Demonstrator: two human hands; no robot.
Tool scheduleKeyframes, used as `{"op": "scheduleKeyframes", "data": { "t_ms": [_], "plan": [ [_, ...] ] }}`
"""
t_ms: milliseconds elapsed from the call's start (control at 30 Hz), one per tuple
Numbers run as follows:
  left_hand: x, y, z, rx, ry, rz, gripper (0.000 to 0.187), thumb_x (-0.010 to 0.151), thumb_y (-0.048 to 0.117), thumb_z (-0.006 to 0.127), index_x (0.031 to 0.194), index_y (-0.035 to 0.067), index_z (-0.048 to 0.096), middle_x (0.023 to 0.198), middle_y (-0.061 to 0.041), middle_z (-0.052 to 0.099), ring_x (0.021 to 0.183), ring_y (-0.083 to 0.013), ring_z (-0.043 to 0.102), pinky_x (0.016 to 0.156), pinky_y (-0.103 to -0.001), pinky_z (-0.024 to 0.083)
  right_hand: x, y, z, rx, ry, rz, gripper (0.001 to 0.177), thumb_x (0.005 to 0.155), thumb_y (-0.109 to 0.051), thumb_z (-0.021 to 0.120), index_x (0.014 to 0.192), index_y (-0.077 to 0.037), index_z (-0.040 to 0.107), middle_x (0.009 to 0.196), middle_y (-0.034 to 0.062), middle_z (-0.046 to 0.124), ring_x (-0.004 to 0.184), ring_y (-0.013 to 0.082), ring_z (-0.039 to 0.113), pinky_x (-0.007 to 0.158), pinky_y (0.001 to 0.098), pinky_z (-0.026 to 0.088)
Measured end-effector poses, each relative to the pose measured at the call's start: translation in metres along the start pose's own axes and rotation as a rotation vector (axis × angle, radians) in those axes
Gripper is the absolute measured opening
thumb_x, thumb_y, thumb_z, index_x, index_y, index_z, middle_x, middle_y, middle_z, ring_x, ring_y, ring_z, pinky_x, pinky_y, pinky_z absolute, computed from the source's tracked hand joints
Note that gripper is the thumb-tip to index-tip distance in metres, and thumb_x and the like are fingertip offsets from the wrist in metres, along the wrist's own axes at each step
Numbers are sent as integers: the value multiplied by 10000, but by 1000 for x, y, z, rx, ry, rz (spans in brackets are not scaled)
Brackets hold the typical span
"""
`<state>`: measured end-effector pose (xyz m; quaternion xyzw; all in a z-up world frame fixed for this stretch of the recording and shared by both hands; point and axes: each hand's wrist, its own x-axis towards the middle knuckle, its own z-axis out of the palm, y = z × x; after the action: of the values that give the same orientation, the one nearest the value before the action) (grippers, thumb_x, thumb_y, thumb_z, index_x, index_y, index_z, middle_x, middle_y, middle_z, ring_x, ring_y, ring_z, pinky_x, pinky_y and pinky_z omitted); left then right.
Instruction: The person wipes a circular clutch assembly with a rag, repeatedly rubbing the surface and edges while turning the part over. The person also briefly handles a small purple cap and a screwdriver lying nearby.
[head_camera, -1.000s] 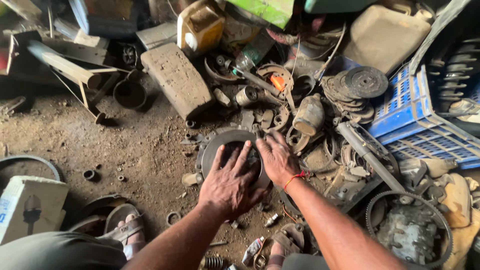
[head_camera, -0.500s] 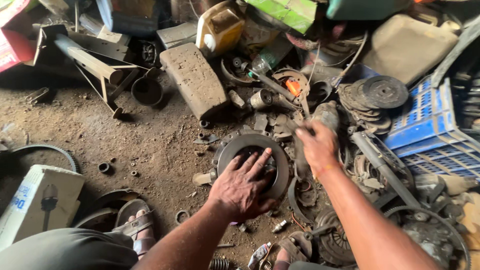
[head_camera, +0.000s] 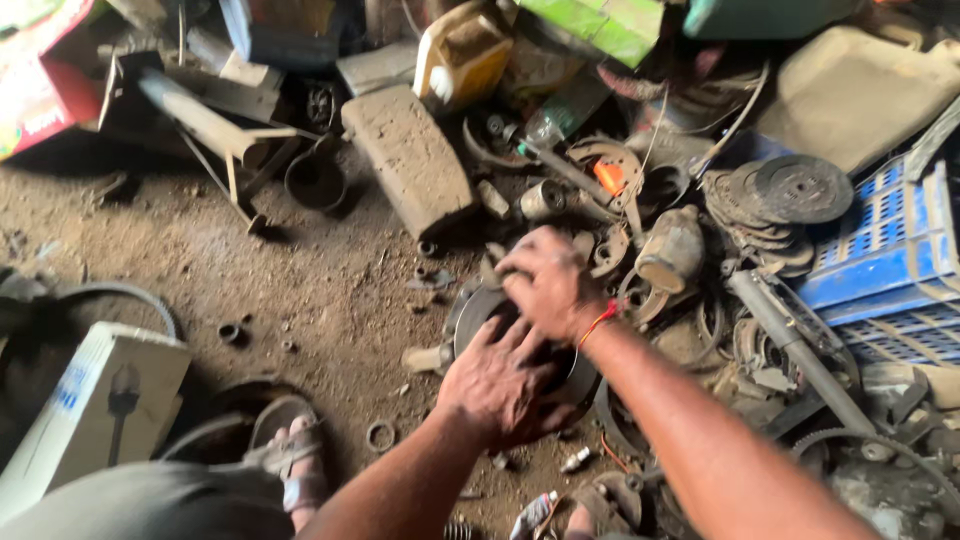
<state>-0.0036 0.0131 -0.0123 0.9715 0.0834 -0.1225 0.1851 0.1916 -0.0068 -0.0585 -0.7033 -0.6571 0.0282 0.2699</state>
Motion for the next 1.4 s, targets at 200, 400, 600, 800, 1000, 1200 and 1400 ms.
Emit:
{"op": "scheduleKeyframes", "data": {
  "t_ms": [200,400,600,800,1000,1200,1400],
  "plan": [
    [6,-3,13,-59,157,28,753,889,682,385,1522,281,463,1748,-120,59,1506,-301,160,1178,-520,125,-12,36,5,93,34,329,213,809,-145,604,914,-106,785,962,102,680,949,268,675,858,375,536],
    [3,4,8,-18,-42,-34,689,976,680,380,1496,242,488,1704,-137,99,1578,-304,136,1254,-525,119,12,16,10,-50,-74,114,167,845,-150,606,839,-77,757,957,119,693,958,302,673,885,403,532],
    [2,0,14,-50,208,33,719,911,646,455,1491,221,470,1697,-150,47,1519,-320,192,1179,-533,171,9,38,-16,57,-214,205,249,785,-129,584,931,-98,784,968,112,702,931,280,692,860,373,544],
    [2,-1,15,6,127,30,703,948,654,404,1521,248,418,1723,-131,-52,1534,-313,176,1201,-522,175,-1,44,-30,8,-224,217,255,768,-115,603,949,-90,779,977,106,713,921,278,706,851,358,558],
    [6,-1,13,-19,118,29,761,915,680,349,1576,303,346,1720,-118,-69,1504,-309,155,1181,-531,147,41,1,-34,64,-307,192,318,772,-92,614,1050,-144,758,1053,93,709,1003,296,669,905,413,518],
    [3,0,13,13,129,28,745,944,682,369,1544,241,398,1695,-140,-7,1539,-306,160,1208,-518,149,62,-13,-13,-115,-478,40,274,735,-82,591,883,-166,805,990,78,703,1019,289,655,948,421,519],
    [6,-1,13,-42,144,35,737,915,683,384,1532,279,382,1698,-115,-37,1512,-308,164,1196,-511,149,29,26,-47,-55,-339,-115,288,748,-79,561,930,-116,780,944,114,687,923,314,683,864,420,557]
  ]
}}
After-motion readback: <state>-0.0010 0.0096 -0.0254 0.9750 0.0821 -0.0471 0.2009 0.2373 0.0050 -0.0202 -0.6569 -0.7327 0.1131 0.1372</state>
